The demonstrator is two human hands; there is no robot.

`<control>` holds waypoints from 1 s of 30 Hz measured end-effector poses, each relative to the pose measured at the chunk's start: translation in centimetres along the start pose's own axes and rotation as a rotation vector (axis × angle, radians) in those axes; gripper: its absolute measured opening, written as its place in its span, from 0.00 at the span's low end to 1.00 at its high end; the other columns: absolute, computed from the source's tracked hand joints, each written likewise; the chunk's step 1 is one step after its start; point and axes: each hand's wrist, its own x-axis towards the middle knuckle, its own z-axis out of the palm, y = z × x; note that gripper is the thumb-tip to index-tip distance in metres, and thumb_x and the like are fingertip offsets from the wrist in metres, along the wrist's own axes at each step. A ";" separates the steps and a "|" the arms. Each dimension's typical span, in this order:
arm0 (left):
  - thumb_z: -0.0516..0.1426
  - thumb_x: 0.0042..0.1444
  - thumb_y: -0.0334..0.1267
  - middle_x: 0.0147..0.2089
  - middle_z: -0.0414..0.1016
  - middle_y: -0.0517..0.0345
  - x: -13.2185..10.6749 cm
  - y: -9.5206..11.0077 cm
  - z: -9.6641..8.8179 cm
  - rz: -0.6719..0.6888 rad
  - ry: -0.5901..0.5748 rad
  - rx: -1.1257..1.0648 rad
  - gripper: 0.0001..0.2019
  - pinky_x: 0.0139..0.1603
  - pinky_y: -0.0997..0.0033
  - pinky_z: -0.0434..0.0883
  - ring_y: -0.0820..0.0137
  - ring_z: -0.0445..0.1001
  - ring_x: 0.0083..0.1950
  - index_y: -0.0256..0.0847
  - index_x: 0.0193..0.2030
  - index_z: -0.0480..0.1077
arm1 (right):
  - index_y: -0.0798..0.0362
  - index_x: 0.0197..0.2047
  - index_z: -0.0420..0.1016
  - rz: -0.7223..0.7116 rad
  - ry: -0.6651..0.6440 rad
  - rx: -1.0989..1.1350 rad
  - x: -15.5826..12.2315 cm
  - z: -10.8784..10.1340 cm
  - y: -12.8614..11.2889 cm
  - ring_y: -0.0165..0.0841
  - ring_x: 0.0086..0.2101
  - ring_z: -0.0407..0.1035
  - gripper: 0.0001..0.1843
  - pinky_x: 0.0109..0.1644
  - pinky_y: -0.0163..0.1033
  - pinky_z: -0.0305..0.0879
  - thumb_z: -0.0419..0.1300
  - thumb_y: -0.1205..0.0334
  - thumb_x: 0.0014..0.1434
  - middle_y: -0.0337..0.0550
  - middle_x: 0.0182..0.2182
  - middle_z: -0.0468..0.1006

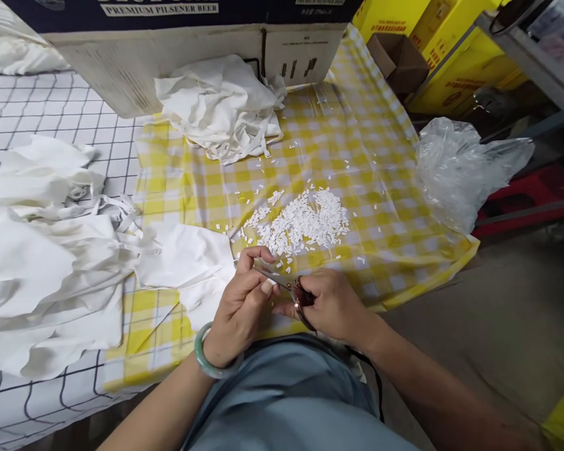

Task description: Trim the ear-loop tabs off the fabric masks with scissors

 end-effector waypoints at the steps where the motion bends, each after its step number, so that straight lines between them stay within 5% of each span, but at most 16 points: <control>1: 0.50 0.66 0.39 0.50 0.64 0.48 0.4 -0.2 0.2 0.009 -0.016 0.030 0.14 0.56 0.60 0.66 0.59 0.62 0.57 0.40 0.30 0.70 | 0.53 0.16 0.61 0.043 -0.006 0.015 -0.1 -0.1 0.4 0.25 0.20 0.52 0.29 0.26 0.34 0.46 0.66 0.41 0.52 0.34 0.15 0.61; 6: 0.48 0.67 0.36 0.44 0.67 0.47 1.4 0.2 0.8 0.066 -0.079 0.189 0.15 0.56 0.60 0.66 0.60 0.63 0.57 0.39 0.29 0.68 | 0.53 0.18 0.62 0.206 -0.021 0.222 -0.1 -0.7 1.8 0.25 0.20 0.52 0.28 0.24 0.32 0.48 0.63 0.40 0.53 0.32 0.14 0.59; 11: 0.56 0.63 0.36 0.55 0.69 0.47 -1.4 3.4 -1.4 0.125 -0.406 0.483 0.04 0.58 0.60 0.67 0.61 0.67 0.55 0.40 0.37 0.70 | 0.51 0.29 0.65 0.170 0.004 0.150 0.4 -0.5 2.2 0.28 0.22 0.58 0.22 0.25 0.34 0.56 0.65 0.41 0.50 0.33 0.20 0.65; 17: 0.50 0.58 0.25 0.51 0.66 0.44 -4.6 1.8 -10.3 0.076 0.264 1.023 0.10 0.57 0.52 0.66 0.56 0.66 0.55 0.39 0.44 0.67 | 0.50 0.34 0.66 -0.008 0.124 0.001 1.6 1.2 0.7 0.33 0.27 0.65 0.20 0.32 0.39 0.64 0.63 0.42 0.55 0.40 0.26 0.70; 20: 0.52 0.56 0.26 0.50 0.66 0.41 -4.5 -0.2 -13.7 0.086 0.242 1.247 0.13 0.55 0.48 0.66 0.53 0.65 0.54 0.37 0.47 0.69 | 0.50 0.38 0.68 -0.144 0.218 0.020 2.8 2.5 -1.0 0.37 0.34 0.68 0.16 0.40 0.42 0.67 0.64 0.48 0.57 0.44 0.32 0.73; 22: 0.53 0.57 0.27 0.49 0.68 0.42 -4.2 -0.6 -14.3 0.144 0.195 1.273 0.09 0.53 0.50 0.67 0.55 0.66 0.50 0.37 0.43 0.71 | 0.50 0.39 0.68 -0.220 0.233 0.065 3.9 3.3 -2.1 0.39 0.39 0.69 0.11 0.45 0.44 0.67 0.64 0.55 0.58 0.46 0.35 0.75; 26: 0.53 0.59 0.26 0.44 0.70 0.48 -4.9 1.1 -13.2 0.263 0.179 1.040 0.06 0.46 0.61 0.69 0.62 0.70 0.45 0.39 0.39 0.68 | 0.49 0.41 0.69 -0.201 0.165 0.094 5.6 4.5 -3.0 0.39 0.42 0.70 0.11 0.48 0.45 0.67 0.65 0.61 0.55 0.45 0.39 0.76; 30: 0.53 0.60 0.24 0.43 0.71 0.51 -7.1 4.2 -12.1 0.173 0.228 0.691 0.08 0.46 0.66 0.70 0.65 0.72 0.47 0.41 0.41 0.66 | 0.50 0.41 0.70 -0.163 0.066 0.071 5.8 4.8 -2.2 0.39 0.42 0.70 0.12 0.48 0.44 0.67 0.66 0.61 0.53 0.44 0.39 0.76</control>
